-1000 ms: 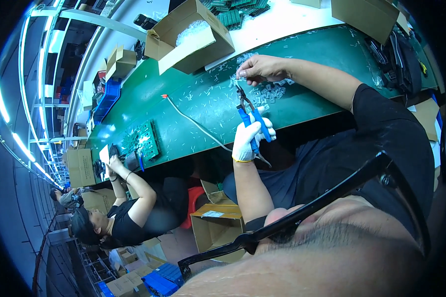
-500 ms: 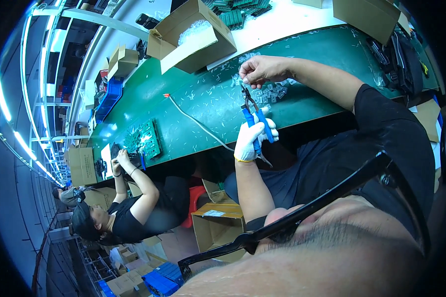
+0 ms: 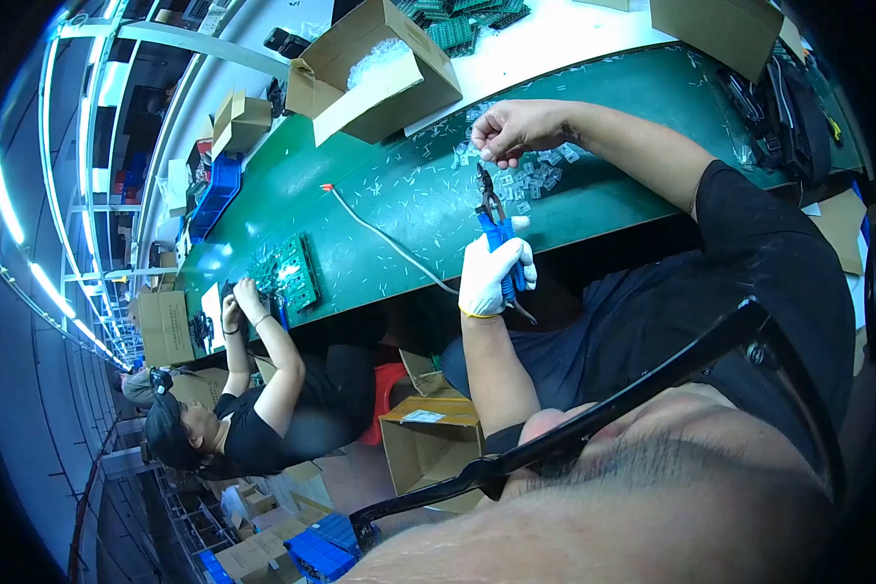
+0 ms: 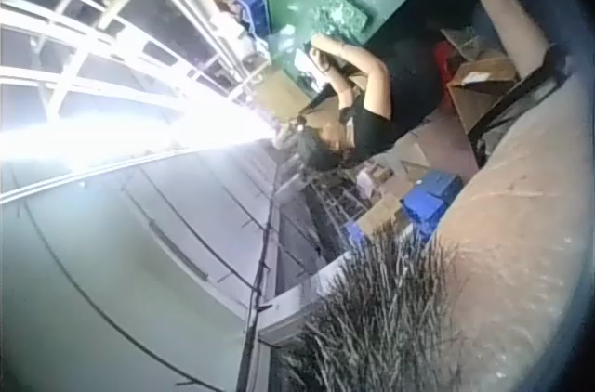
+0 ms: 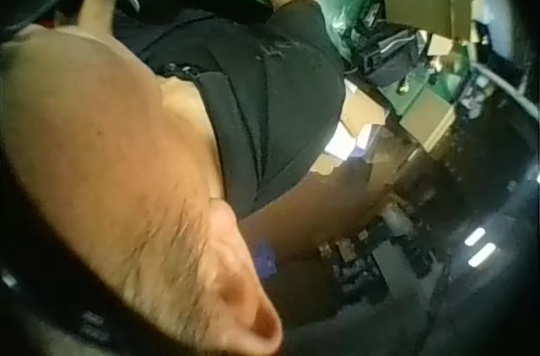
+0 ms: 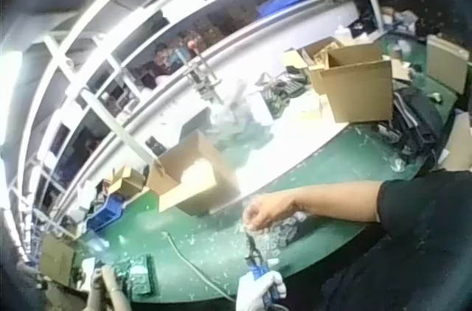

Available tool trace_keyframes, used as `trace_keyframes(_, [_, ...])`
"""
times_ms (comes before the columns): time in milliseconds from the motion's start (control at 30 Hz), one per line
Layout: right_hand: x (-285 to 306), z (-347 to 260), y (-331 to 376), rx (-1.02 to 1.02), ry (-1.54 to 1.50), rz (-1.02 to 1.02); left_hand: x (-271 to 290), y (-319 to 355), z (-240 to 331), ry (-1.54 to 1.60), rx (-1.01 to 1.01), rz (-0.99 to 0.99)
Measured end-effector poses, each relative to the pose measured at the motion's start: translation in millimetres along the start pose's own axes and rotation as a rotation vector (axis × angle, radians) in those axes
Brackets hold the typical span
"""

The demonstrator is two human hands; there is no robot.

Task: Cutting and preparing small electronic components on a production line.

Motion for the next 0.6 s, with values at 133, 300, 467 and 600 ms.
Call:
trace_keyframes(133, [6, -1, 1, 0.006, 0.046, -0.010, 6, -4, -1, 0.059, -0.050, -0.056])
trace_keyframes(300, [22, 4, 0, -0.005, 0.505, -0.165, 16, -9, -3, 0.140, -0.097, -0.136])
trace_keyframes(467, [17, -3, -1, -0.142, 0.981, -0.189, 21, -9, -5, 0.150, -0.111, -0.144])
trace_keyframes(600, [24, 0, -1, 0.088, 1.148, 0.125, 15, -11, -4, 0.146, -0.105, -0.157])
Point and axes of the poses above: each hand's wrist, its own y-axis away from the middle knuckle, its own x-axis out of the back of the hand, z = x × y, the point moved 4 cm from there along -y, towards the middle knuckle, and after that the axes turned 14 degrees about x, right-handed, at the moved point
